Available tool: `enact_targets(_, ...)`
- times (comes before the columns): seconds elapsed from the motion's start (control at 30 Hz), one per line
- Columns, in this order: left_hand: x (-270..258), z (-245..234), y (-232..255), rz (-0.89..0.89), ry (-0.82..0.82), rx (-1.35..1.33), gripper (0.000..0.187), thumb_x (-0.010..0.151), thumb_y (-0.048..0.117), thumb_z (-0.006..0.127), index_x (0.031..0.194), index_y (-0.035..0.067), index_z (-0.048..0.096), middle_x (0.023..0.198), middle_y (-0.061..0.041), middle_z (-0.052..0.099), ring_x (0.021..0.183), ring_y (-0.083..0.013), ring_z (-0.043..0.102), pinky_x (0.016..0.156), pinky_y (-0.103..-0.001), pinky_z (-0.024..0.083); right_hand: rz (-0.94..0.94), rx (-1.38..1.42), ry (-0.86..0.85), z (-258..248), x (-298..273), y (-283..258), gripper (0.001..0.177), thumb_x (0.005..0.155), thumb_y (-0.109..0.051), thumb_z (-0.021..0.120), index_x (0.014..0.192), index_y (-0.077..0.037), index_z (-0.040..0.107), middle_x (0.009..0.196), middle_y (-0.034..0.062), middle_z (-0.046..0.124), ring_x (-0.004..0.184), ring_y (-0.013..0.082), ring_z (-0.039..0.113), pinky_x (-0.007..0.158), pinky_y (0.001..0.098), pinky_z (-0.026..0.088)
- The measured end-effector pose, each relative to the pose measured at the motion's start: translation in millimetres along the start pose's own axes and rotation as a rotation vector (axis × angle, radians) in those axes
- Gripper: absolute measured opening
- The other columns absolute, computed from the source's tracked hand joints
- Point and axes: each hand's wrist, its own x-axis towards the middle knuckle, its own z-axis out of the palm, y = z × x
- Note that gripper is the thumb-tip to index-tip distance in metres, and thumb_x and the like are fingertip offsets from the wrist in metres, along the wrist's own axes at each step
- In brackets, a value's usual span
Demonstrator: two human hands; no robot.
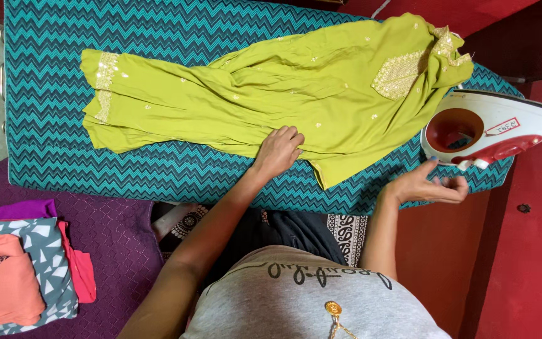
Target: The person irons a green garment on an ironing board, smoothing the fabric by hand and pressing the iron over the sleeves and main body of the item.
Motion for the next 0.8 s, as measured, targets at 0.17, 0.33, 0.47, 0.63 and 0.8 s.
enact_targets(0.17, -8.1, 5.0, -3.2, -0.031, 0.037, -0.06, 0.025, 0.084, 0.016, 0.076, 0.105, 0.007, 0.065, 0.099, -0.01, 0.059, 0.099, -0.0307, 0.062, 0.083, -0.045, 0.051, 0.132, 0.268, -0.028, 42.7, 46.3, 57.5, 0.064, 0.09, 0.008, 0.079, 0.144, 0.005, 0.045, 0.139, 0.0228, 0.058, 0.121, 0.0319, 0.065, 0.103, 0.0425, 0.053)
enact_targets(0.33, -7.8, 2.6, -7.8, -0.093, -0.114, -0.097, 0.022, 0.088, 0.025, 0.076, 0.098, 0.008, 0.066, 0.087, -0.008, 0.067, 0.085, -0.0301, 0.068, 0.073, -0.045, 0.053, 0.198, 0.642, -0.2, 61.4, 74.5, 72.8, 0.069, 0.086, 0.016, 0.065, 0.149, 0.004, 0.037, 0.143, 0.022, 0.055, 0.123, 0.0302, 0.066, 0.106, 0.0422, 0.059)
enact_targets(0.47, -3.3, -11.3, -8.5, -0.248, -0.449, -0.253, 0.028, 0.087, 0.035, 0.076, 0.098, 0.01, 0.068, 0.076, -0.007, 0.072, 0.074, -0.0279, 0.07, 0.066, -0.042, 0.054, 0.049, 0.639, -0.394, 61.4, 127.5, 58.3, 0.063, 0.088, 0.013, 0.064, 0.15, 0.009, 0.051, 0.136, 0.0239, 0.061, 0.113, 0.0272, 0.064, 0.098, 0.0408, 0.058)
enact_targets(0.63, 20.5, -23.6, -45.0, -0.469, 0.081, -0.473, 0.018, 0.1, 0.021, 0.058, 0.107, 0.01, 0.071, 0.085, -0.008, 0.074, 0.075, -0.0199, 0.072, 0.07, -0.037, 0.058, -0.341, 0.489, -0.839, 37.0, 152.8, -22.2, 0.058, 0.084, 0.01, 0.067, 0.14, 0.011, 0.052, 0.136, 0.0201, 0.062, 0.122, 0.0238, 0.063, 0.109, 0.0398, 0.059)
enact_targets(0.8, 76.7, -47.2, -136.0, -0.452, 0.523, 0.0, 0.016, 0.097, 0.01, 0.07, 0.113, 0.009, 0.073, 0.113, -0.007, 0.073, 0.107, -0.0218, 0.067, 0.095, -0.039, 0.052, -0.694, 0.18, -1.267, 56.1, 126.6, -136.7, 0.044, 0.087, -0.006, 0.078, 0.128, 0.004, 0.068, 0.108, 0.017, 0.074, 0.095, 0.0224, 0.073, 0.087, 0.0359, 0.06)
